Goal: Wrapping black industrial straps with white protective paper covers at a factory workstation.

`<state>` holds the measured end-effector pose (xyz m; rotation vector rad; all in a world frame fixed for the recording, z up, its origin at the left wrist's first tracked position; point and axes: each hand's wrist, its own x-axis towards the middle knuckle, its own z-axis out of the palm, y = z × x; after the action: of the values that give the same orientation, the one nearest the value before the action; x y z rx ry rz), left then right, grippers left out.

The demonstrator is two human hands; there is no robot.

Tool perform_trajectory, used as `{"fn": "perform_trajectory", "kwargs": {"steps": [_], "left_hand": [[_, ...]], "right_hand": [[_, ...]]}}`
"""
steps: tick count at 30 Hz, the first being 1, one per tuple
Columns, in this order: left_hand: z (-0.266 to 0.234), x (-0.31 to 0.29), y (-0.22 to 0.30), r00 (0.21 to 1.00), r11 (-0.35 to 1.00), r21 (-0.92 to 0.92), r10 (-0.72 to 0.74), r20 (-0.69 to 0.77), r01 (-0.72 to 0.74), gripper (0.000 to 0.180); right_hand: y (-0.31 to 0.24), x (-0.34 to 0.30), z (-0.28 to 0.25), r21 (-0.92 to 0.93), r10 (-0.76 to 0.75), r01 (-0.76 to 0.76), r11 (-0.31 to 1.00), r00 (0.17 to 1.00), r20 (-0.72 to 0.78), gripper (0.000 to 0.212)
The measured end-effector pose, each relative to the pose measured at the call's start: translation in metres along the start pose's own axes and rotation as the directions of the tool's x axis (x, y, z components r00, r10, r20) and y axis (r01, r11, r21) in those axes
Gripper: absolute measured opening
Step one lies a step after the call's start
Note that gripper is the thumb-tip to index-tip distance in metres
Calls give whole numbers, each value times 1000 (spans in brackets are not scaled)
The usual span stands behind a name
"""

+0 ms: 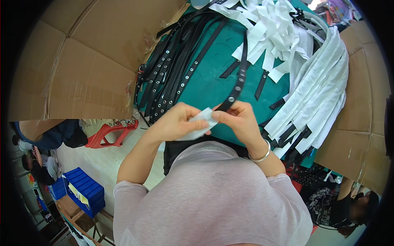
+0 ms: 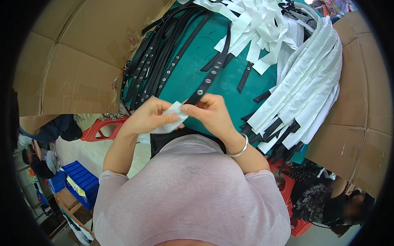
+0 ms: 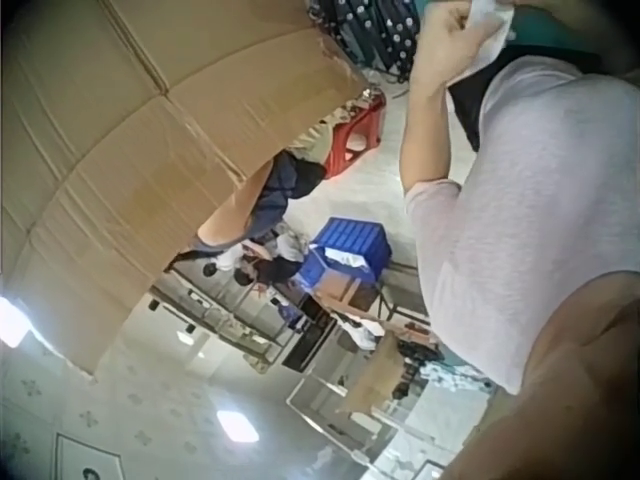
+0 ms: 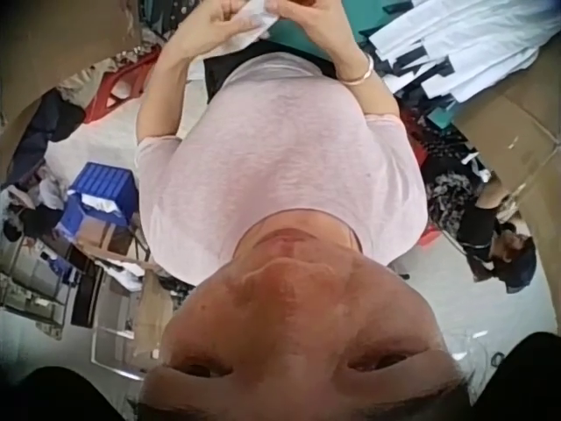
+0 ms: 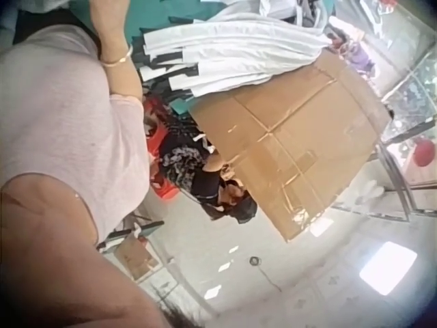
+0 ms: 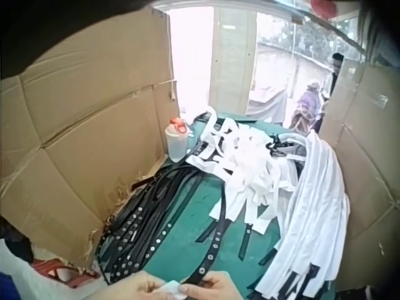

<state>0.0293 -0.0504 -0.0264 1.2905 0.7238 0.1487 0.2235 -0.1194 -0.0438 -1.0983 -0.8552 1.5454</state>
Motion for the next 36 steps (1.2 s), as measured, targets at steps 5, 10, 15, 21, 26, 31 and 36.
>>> {"fn": "perform_trajectory", "kwargs": {"steps": [5,10,15,21,26,31,36], "left_hand": [[11,-10,-22,997,989,-134,-72,-22,69,20],[8,-13,-37,980,955,-293,19,197,41,37],[1,-6,-41,964,819,-564,56,260,105,47],[-3,7,-31,984,860,-505,13,180,81,43],[-4,8,-23,989,892,-444,-20,146,83,36],[-3,14,7,1000,946,-323,-22,4,22,22],[-10,15,30,987,953,-256,159,-28,-161,26]], "right_hand": [[6,26,-13,347,179,-148,926,982,-59,25],[11,37,-16,167,57,-27,985,982,-178,20],[1,27,-3,-63,-74,63,996,978,-197,15],[14,21,6,-128,-45,23,991,984,-171,18],[-9,46,-13,95,50,-30,995,975,-219,14],[-35,40,2,-115,-247,223,968,930,-271,13],[-60,19,30,-248,-445,392,886,868,-220,14]]}}
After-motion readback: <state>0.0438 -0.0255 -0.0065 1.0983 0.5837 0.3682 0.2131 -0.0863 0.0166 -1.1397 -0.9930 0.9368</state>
